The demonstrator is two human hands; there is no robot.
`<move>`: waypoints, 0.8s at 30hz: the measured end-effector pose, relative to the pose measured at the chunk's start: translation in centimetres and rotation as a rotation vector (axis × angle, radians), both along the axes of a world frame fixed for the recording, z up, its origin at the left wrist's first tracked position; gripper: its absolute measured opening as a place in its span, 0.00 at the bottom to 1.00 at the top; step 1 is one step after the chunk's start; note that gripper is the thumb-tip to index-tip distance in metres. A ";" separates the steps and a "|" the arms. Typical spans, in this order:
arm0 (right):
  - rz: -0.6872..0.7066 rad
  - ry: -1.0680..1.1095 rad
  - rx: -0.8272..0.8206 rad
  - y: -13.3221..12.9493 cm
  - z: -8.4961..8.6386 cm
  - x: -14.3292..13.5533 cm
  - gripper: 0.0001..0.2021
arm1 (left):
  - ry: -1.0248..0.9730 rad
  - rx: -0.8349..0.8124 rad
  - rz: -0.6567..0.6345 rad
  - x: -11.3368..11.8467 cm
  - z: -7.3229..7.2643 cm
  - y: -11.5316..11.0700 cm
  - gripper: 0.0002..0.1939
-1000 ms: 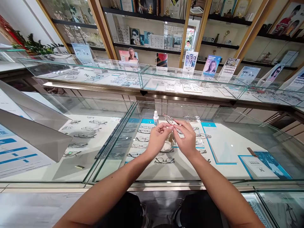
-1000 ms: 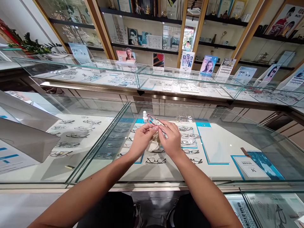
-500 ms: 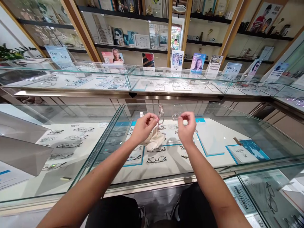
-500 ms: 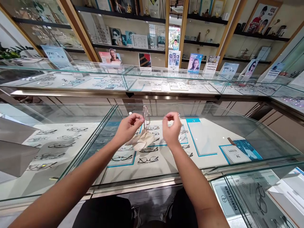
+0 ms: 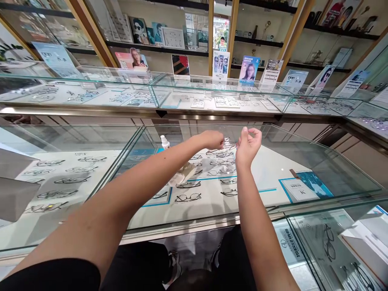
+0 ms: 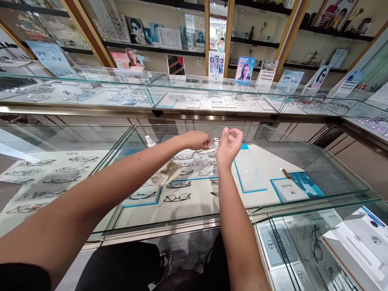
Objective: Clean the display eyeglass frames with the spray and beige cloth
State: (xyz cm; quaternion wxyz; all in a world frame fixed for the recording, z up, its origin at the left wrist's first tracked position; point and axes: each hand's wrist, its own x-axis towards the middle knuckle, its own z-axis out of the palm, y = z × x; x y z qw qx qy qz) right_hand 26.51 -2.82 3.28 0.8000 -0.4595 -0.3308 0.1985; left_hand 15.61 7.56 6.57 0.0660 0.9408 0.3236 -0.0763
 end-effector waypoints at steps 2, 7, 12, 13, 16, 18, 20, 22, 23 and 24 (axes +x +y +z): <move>0.059 0.076 -0.020 0.1 0.1 -0.1 0.24 | 0.043 0.008 0.015 0.9 -0.6 0.3 0.11; 0.146 0.132 0.011 0.4 0.0 0.1 0.28 | 0.081 0.006 0.019 2.2 -1.4 0.9 0.13; 0.210 0.146 -0.020 0.4 0.0 0.2 0.35 | 0.128 0.017 0.018 3.0 -1.7 0.9 0.11; 0.222 0.147 -0.026 0.4 0.0 0.1 0.36 | 0.135 0.020 0.017 3.2 -1.8 0.9 0.10; 0.264 0.192 -0.002 0.5 0.2 -0.2 0.36 | 0.148 0.009 0.015 3.4 -2.1 0.8 0.10; 0.292 0.241 0.030 0.6 0.3 -0.4 0.34 | 0.152 -0.008 0.013 3.4 -2.2 0.9 0.10; 0.313 0.273 0.039 0.6 0.4 -0.5 0.34 | 0.160 -0.016 0.014 3.3 -2.2 1.4 0.10; 0.322 0.286 0.029 0.6 0.5 -0.5 0.34 | 0.155 -0.001 0.039 3.3 -2.0 2.0 0.10; 0.326 0.289 0.022 0.6 0.5 -0.5 0.34 | 0.140 0.019 0.067 3.3 -2.0 2.3 0.10; 0.331 0.290 0.016 0.6 0.6 -0.5 0.34 | 0.119 0.043 0.099 3.3 -1.9 2.7 0.10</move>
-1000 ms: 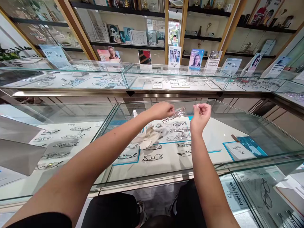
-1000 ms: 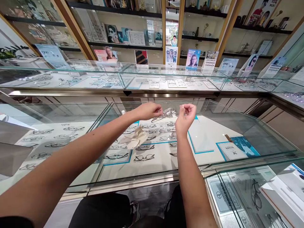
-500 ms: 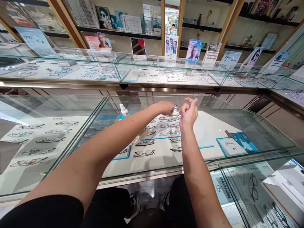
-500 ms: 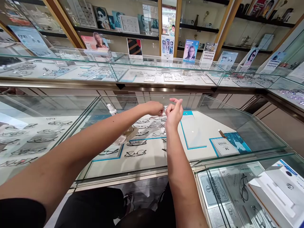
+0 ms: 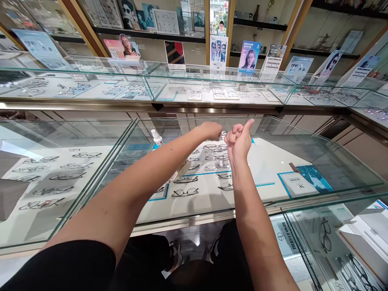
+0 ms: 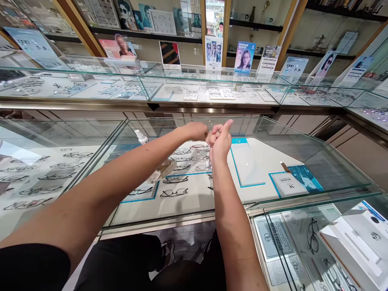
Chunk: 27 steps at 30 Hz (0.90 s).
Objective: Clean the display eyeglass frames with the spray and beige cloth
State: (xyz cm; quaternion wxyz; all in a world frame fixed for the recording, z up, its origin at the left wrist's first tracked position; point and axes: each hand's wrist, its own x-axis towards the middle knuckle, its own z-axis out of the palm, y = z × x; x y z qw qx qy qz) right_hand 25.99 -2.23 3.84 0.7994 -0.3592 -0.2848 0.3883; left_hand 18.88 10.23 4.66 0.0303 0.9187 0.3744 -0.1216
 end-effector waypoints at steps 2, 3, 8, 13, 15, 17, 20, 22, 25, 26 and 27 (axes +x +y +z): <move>0.014 0.002 0.001 0.0 0.0 0.1 0.34 | -0.037 0.044 0.056 0.0 0.0 0.6 0.12; 0.024 0.004 0.006 0.0 -0.1 0.2 0.34 | -0.046 0.054 0.076 0.1 0.0 0.8 0.12; 0.107 0.023 0.062 0.1 -0.3 0.4 0.35 | -0.067 0.037 0.121 0.5 -0.9 1.4 0.13; 0.211 -0.004 0.052 0.3 -0.5 0.3 0.36 | -0.139 0.005 0.168 0.9 -2.3 2.1 0.12; 0.274 -0.005 0.045 0.2 -0.5 0.2 0.36 | -0.184 -0.014 0.180 1.0 -2.6 2.2 0.10; 0.331 0.011 0.060 0.2 -0.5 0.2 0.35 | -0.240 -0.028 0.186 0.9 -2.6 2.1 0.09; 0.391 0.044 0.103 -0.1 -0.5 0.2 0.32 | -0.345 -0.032 0.199 0.1 -1.7 1.4 0.07; 0.410 0.055 0.117 -0.2 -0.5 0.2 0.31 | -0.432 -0.034 0.210 -1.3 -0.9 0.5 0.08; 0.407 0.063 0.105 -0.3 -0.7 -0.1 0.30 | -0.570 -0.048 0.236 -4.7 -0.2 -1.2 0.12; 0.409 0.065 0.100 -0.3 -0.8 -0.3 0.29 | -0.629 -0.063 0.255 -6.2 -0.2 -2.0 0.14; 0.416 0.067 0.098 -0.2 -0.9 -0.6 0.29 | -0.778 -0.125 0.296 -7.8 -0.3 -2.7 0.14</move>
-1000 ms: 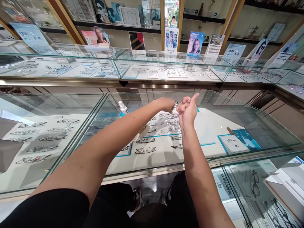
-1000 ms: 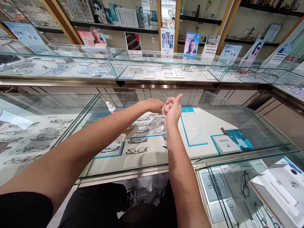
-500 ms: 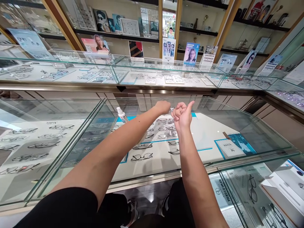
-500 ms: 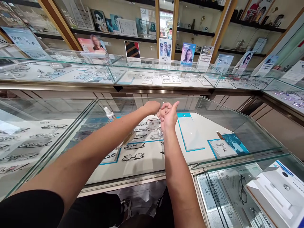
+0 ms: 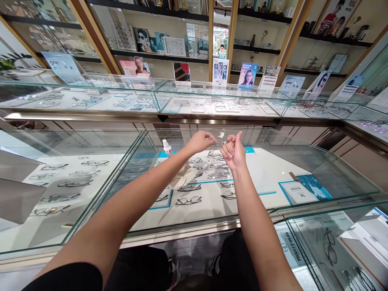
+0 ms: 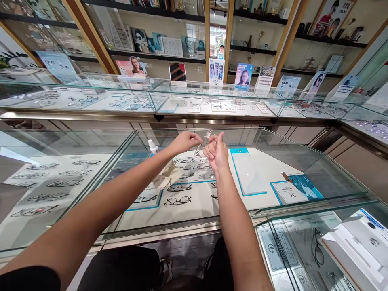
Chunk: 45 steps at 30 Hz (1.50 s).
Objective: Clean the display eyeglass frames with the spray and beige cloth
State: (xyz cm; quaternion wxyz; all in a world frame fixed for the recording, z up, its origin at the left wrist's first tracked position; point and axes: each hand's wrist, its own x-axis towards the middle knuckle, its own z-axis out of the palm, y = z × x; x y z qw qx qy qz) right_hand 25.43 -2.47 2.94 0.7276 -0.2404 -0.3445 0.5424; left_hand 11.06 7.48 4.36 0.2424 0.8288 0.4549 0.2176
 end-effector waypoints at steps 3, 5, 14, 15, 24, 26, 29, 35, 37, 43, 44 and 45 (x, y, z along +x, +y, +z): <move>0.043 0.001 0.004 0.2 -0.6 -1.0 0.26 | -0.400 -0.094 0.080 -4.9 -0.8 -2.7 0.16; 0.078 -0.009 -0.010 0.4 -1.1 -2.1 0.24 | -0.570 -0.139 0.107 -7.7 -1.5 -4.5 0.18; 0.208 -0.336 -0.089 2.1 -1.8 -8.0 0.14 | -0.836 -0.054 0.195 -13.4 -4.7 -5.9 0.18; 0.151 -0.407 -0.069 2.2 -2.0 -8.4 0.14 | -0.834 -0.043 0.182 -13.6 -5.0 -5.7 0.17; 0.019 -0.620 0.047 1.5 -4.4 -9.0 0.13 | -0.762 0.007 0.020 -13.5 -5.5 -6.1 0.13; 0.028 -0.627 0.050 1.2 -4.5 -9.0 0.12 | -0.757 -0.020 0.008 -13.4 -5.5 -6.2 0.13; 0.046 -0.637 0.054 1.0 -4.5 -9.1 0.12 | -0.759 -0.044 0.004 -13.4 -5.6 -6.3 0.13; 0.088 -0.640 0.046 0.8 -4.2 -9.5 0.13 | -0.773 -0.061 -0.003 -13.6 -5.6 -6.4 0.13; 0.085 -0.634 0.044 0.6 -4.1 -9.6 0.14 | -0.774 -0.062 -0.004 -13.7 -5.6 -6.5 0.13; 0.058 -0.642 0.053 0.3 -3.8 -9.6 0.15 | -0.773 -0.059 0.004 -13.5 -5.5 -6.7 0.13; 0.051 -0.644 0.051 0.3 -3.8 -9.6 0.15 | -0.773 -0.065 0.006 -13.4 -5.5 -6.7 0.14; 0.045 -0.644 0.050 0.3 -3.7 -9.6 0.15 | -0.777 -0.076 0.006 -13.4 -5.4 -6.7 0.14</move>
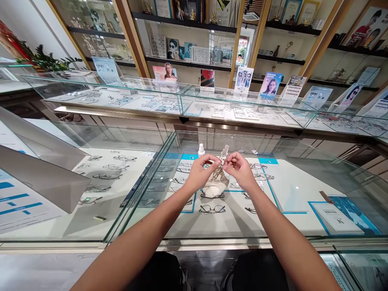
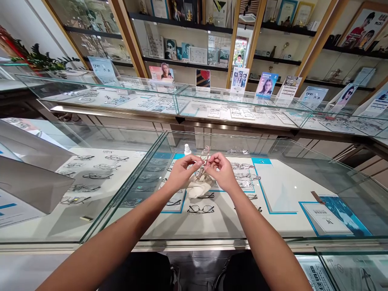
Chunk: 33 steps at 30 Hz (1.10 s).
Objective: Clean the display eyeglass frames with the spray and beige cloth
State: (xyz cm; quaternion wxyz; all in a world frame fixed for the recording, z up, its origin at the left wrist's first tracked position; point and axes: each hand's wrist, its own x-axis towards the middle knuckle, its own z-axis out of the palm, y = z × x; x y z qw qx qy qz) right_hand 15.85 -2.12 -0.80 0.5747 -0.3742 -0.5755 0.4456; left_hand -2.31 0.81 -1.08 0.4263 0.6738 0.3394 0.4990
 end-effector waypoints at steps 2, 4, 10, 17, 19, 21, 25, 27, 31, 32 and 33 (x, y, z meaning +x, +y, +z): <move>-0.011 0.005 0.003 0.1 0.0 0.1 0.15 | -0.019 -0.021 -0.022 0.1 0.0 0.0 0.14; -0.018 0.011 0.006 0.1 -0.1 0.1 0.15 | -0.044 -0.042 -0.058 0.1 0.0 0.0 0.14; -0.017 0.004 0.015 0.2 -0.2 0.2 0.14 | -0.055 -0.076 -0.069 0.2 0.0 0.1 0.15; -0.048 0.014 0.010 0.2 0.0 0.3 0.13 | -0.011 -0.056 -0.042 0.1 0.1 0.0 0.15; -0.062 0.017 0.013 0.3 0.1 0.4 0.12 | -0.028 -0.053 -0.037 0.1 0.0 0.1 0.14; -0.087 0.033 0.018 0.4 0.1 0.5 0.11 | -0.061 -0.052 -0.022 0.0 -0.1 0.2 0.14; -0.182 0.094 -0.001 0.6 0.2 0.7 0.10 | -0.094 -0.049 0.034 -0.3 -0.2 0.5 0.13; -0.239 0.129 -0.026 0.8 0.2 0.8 0.11 | -0.108 -0.052 0.062 -0.5 -0.3 0.8 0.13; -0.326 0.194 -0.064 1.0 0.1 0.9 0.12 | -0.188 -0.088 0.096 -0.7 -0.1 1.1 0.15; -0.344 0.209 -0.075 1.1 0.1 0.9 0.12 | -0.214 -0.103 0.100 -0.7 0.0 1.1 0.15; -0.363 0.225 -0.090 1.2 0.0 0.9 0.12 | -0.239 -0.119 0.101 -0.7 0.2 1.1 0.16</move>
